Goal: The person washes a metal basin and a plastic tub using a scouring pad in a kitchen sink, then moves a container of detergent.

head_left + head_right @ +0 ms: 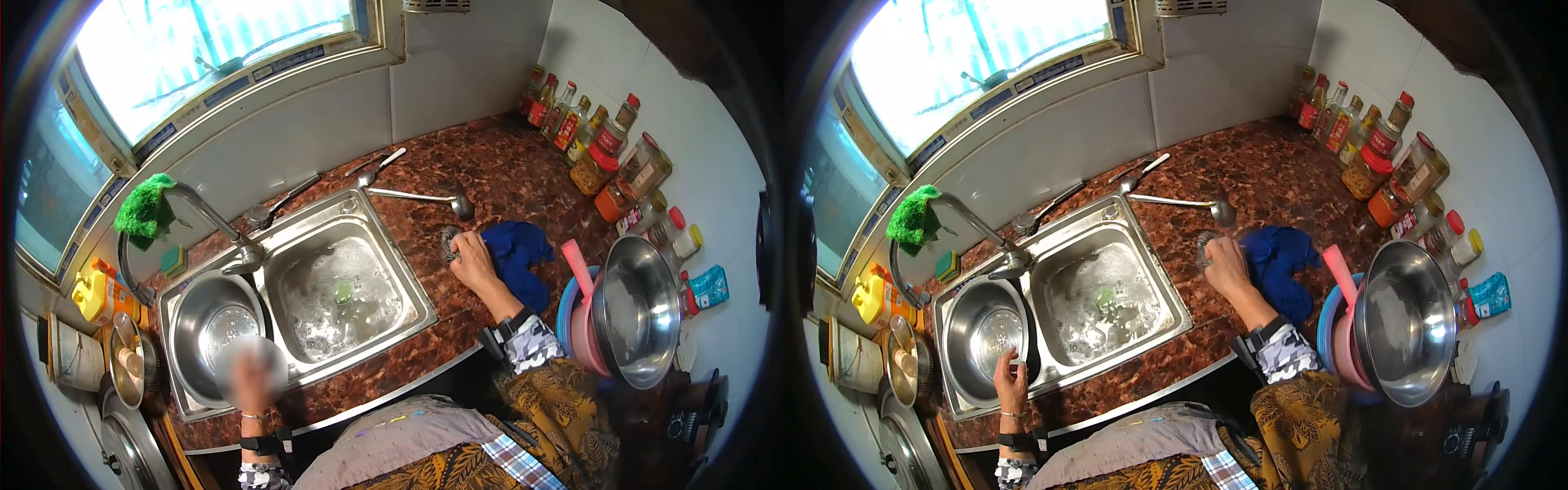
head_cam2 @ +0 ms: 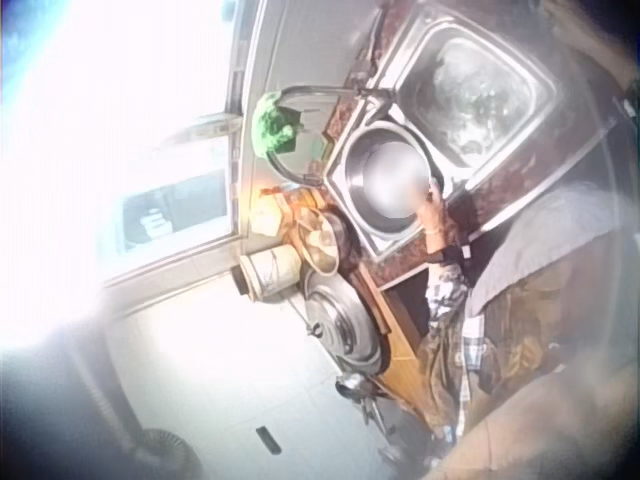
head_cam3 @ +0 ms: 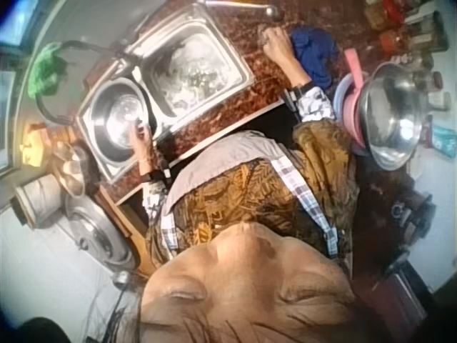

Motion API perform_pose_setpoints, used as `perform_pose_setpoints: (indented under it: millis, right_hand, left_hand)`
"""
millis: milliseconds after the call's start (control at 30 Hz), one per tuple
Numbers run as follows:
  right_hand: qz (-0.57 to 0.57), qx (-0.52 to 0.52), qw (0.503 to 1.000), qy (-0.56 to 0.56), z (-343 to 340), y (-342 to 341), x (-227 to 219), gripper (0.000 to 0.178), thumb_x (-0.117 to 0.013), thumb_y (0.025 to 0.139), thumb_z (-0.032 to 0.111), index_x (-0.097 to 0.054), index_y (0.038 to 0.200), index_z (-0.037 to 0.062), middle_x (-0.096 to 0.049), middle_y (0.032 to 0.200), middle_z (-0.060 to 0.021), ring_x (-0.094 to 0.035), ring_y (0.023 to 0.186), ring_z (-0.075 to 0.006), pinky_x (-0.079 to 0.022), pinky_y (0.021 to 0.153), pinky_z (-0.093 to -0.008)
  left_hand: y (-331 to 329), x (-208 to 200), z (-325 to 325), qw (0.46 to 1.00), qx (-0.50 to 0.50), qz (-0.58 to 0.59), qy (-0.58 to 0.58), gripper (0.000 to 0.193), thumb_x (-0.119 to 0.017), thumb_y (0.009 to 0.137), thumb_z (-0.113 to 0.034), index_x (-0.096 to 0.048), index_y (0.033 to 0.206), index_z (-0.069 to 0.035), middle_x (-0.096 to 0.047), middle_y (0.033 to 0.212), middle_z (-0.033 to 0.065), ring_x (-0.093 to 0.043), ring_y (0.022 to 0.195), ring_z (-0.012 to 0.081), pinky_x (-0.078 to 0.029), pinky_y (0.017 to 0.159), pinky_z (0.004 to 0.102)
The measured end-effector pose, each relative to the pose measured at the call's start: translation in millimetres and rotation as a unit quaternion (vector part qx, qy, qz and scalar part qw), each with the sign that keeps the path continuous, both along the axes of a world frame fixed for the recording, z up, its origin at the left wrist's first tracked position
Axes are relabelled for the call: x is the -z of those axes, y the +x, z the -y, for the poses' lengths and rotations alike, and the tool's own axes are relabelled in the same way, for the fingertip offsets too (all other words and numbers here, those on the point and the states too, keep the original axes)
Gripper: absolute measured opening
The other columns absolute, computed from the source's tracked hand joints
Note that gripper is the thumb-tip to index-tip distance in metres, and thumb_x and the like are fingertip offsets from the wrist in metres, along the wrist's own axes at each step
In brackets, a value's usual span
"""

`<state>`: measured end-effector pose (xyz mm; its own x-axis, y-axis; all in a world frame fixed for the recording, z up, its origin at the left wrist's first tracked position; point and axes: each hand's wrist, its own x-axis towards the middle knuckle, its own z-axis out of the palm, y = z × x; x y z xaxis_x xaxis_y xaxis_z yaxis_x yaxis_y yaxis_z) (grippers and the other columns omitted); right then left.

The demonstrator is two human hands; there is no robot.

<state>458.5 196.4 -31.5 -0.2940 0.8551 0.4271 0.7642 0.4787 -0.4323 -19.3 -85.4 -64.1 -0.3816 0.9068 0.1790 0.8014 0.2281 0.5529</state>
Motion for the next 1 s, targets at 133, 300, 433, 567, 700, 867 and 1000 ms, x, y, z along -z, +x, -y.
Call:
perform_pose_setpoints:
  millis: [133, 300, 433, 567, 700, 867, 1000]
  right_hand:
    - [-0.084, -0.045, 0.988, 0.120, 10.8, -33.0, -20.7, 0.023, -0.057, 0.061, -0.001, -0.056, 0.083, 0.0064, -0.053, 0.091, -0.0117, -0.051, 0.093, -0.0325, -0.042, 0.080, -0.0422]
    - [0.010, -0.062, 0.998, 0.023, 25.6, -33.5, -0.3, 0.028, -0.059, 0.067, -0.001, -0.053, 0.094, 0.0051, -0.047, 0.113, -0.0152, -0.045, 0.106, -0.0329, -0.038, 0.089, -0.0431]
    - [0.087, -0.014, 0.995, -0.042, 33.4, -8.3, 13.8, 0.033, -0.056, 0.071, -0.002, -0.052, 0.103, 0.0039, -0.043, 0.124, -0.0180, -0.040, 0.118, -0.0345, -0.034, 0.096, -0.0454]
    - [0.052, 0.050, 0.997, -0.012, 76.9, 25.6, -28.4, 0.035, -0.056, 0.075, -0.001, -0.051, 0.110, 0.0030, -0.038, 0.133, -0.0190, -0.037, 0.124, -0.0364, -0.034, 0.100, -0.0478]
    - [0.059, 0.141, 0.978, 0.145, 133.0, 53.0, -115.5, 0.030, -0.059, 0.076, 0.003, -0.053, 0.105, 0.0022, -0.045, 0.124, -0.0187, -0.043, 0.119, -0.0353, -0.037, 0.097, -0.0481]
    - [0.208, 0.393, 0.882, 0.157, 209.4, 128.9, -168.9, 0.043, -0.071, 0.072, 0.022, -0.057, 0.108, 0.0043, -0.058, 0.113, -0.0138, -0.052, 0.109, -0.0318, -0.042, 0.085, -0.0468]
    - [0.226, 0.435, 0.854, -0.174, 214.0, 162.5, -158.2, 0.032, -0.069, 0.075, 0.028, -0.064, 0.094, 0.0026, -0.065, 0.085, -0.0231, -0.062, 0.083, -0.0406, -0.047, 0.074, -0.0476]
  left_hand:
    - [-4.4, 25.5, 10.6, 0.995, 0.036, -0.061, 0.075, 0.037, -0.056, 0.085, 0.001, -0.055, 0.121, -0.003, -0.060, 0.102, 0.0091, -0.058, 0.075, 0.0133, -0.049, 0.061, 0.0256]
    - [15.6, -9.4, -14.3, 0.995, 0.018, 0.097, -0.013, 0.038, -0.054, 0.089, -0.006, -0.051, 0.127, -0.003, -0.058, 0.108, 0.0095, -0.058, 0.076, 0.0156, -0.048, 0.066, 0.0278]
    - [-28.4, 32.4, -29.3, 0.937, 0.121, -0.324, 0.056, 0.038, -0.052, 0.094, -0.022, -0.050, 0.128, -0.003, -0.058, 0.111, 0.0112, -0.059, 0.089, 0.0247, -0.047, 0.079, 0.0374]
    - [34.6, -44.6, -33.0, 0.995, 0.029, 0.053, -0.073, 0.034, -0.061, 0.090, -0.023, -0.058, 0.119, -0.004, -0.066, 0.094, 0.0135, -0.062, 0.078, 0.0219, -0.050, 0.070, 0.0314]
    - [7.2, -16.7, -18.5, 0.995, 0.024, 0.071, -0.063, 0.034, -0.062, 0.090, -0.023, -0.058, 0.119, -0.004, -0.065, 0.096, 0.0120, -0.062, 0.079, 0.0226, -0.050, 0.071, 0.0324]
    - [21.4, -18.5, -49.3, 0.987, 0.144, -0.032, -0.067, 0.038, -0.048, 0.096, -0.019, -0.044, 0.131, -0.005, -0.051, 0.121, 0.0123, -0.050, 0.107, 0.0232, -0.040, 0.093, 0.0338]
    - [-3.5, 37.5, -44.4, 0.977, 0.207, 0.050, 0.013, 0.047, -0.050, 0.093, -0.016, -0.039, 0.138, -0.005, -0.045, 0.136, 0.0137, -0.043, 0.126, 0.0268, -0.033, 0.107, 0.0380]
